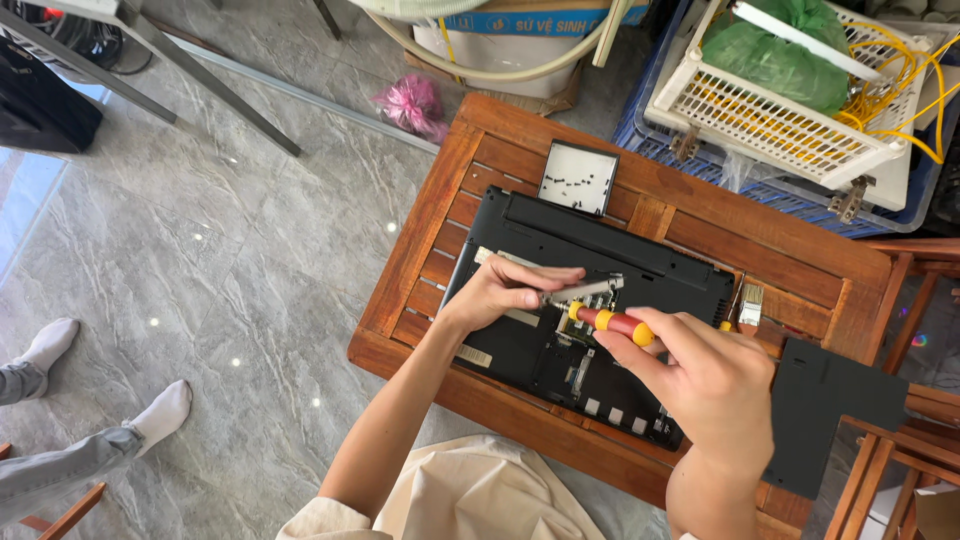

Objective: The person uses a screwdriver to remove screws from a small internal component of a laptop. They hold the component by hand and unscrew several screws from its side, placing the component down on the table when finished.

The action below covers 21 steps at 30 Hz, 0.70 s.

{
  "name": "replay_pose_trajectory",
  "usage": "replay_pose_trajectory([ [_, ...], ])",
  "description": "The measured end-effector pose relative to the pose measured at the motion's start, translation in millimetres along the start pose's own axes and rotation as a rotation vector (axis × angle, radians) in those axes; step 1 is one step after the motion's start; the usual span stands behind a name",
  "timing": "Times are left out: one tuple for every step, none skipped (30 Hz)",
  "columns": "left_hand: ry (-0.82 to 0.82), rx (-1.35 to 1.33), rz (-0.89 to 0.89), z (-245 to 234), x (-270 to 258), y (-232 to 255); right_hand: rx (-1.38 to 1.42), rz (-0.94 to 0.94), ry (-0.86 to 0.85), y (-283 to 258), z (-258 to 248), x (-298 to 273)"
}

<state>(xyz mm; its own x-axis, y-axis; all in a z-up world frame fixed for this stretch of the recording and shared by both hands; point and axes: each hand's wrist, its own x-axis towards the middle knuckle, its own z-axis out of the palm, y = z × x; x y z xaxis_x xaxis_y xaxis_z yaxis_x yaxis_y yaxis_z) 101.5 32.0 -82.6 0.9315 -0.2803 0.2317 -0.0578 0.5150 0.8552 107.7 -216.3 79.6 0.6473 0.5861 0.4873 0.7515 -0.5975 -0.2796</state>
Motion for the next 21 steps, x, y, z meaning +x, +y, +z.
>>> replay_pose_trajectory([
  [-0.003,-0.014,0.005,0,0,0,-0.035,-0.009,0.034,1,3,0],
  [-0.006,-0.029,0.009,0,0,0,-0.07,-0.017,0.069,3,6,1],
  [-0.011,-0.021,0.013,2,-2,-1,-0.072,-0.02,0.079,-3,3,5],
  [-0.002,-0.033,0.004,5,-4,0,-0.008,0.008,0.047,-8,-2,10],
  [-0.004,-0.03,0.005,1,1,3,0.05,0.027,0.033,-11,-4,20],
  [-0.02,-0.009,0.02,5,-2,6,0.044,0.015,0.061,-14,-4,21],
  [-0.008,0.026,-0.009,6,0,10,0.112,0.022,0.058,-16,-4,25],
  [0.006,0.061,-0.036,7,2,13,0.18,0.025,0.054,-17,-4,29],
  [-0.016,0.083,-0.015,7,6,17,0.167,0.01,0.086,-18,-4,31],
  [0.004,0.044,-0.028,7,9,20,0.214,0.035,0.065,-19,-3,32],
  [0.039,-0.007,-0.052,12,3,19,0.269,0.066,0.025,-22,-4,29],
  [0.03,0.003,-0.042,10,7,20,0.264,0.057,0.038,-19,-1,30],
  [0.046,-0.001,-0.067,10,6,19,0.238,0.005,0.063,-17,1,28],
  [0.062,-0.005,-0.093,10,5,17,0.212,-0.047,0.089,-15,3,26],
  [0.056,-0.005,-0.094,8,5,15,0.208,-0.044,0.091,-12,0,23],
  [0.064,-0.016,-0.097,7,6,13,0.308,0.027,-0.034,-8,-3,19],
  [0.075,-0.028,-0.101,5,5,10,0.408,0.096,-0.162,-5,-5,14],
  [0.073,-0.029,-0.102,7,5,12,0.407,0.098,-0.162,-2,-5,12],
  [0.061,-0.019,-0.097,8,5,14,0.373,0.029,-0.151,1,-5,9],
  [0.049,-0.008,-0.092,10,5,16,0.338,-0.04,-0.141,5,-4,7],
  [0.049,-0.009,-0.096,9,5,16,0.34,-0.037,-0.141,6,-1,5],
])
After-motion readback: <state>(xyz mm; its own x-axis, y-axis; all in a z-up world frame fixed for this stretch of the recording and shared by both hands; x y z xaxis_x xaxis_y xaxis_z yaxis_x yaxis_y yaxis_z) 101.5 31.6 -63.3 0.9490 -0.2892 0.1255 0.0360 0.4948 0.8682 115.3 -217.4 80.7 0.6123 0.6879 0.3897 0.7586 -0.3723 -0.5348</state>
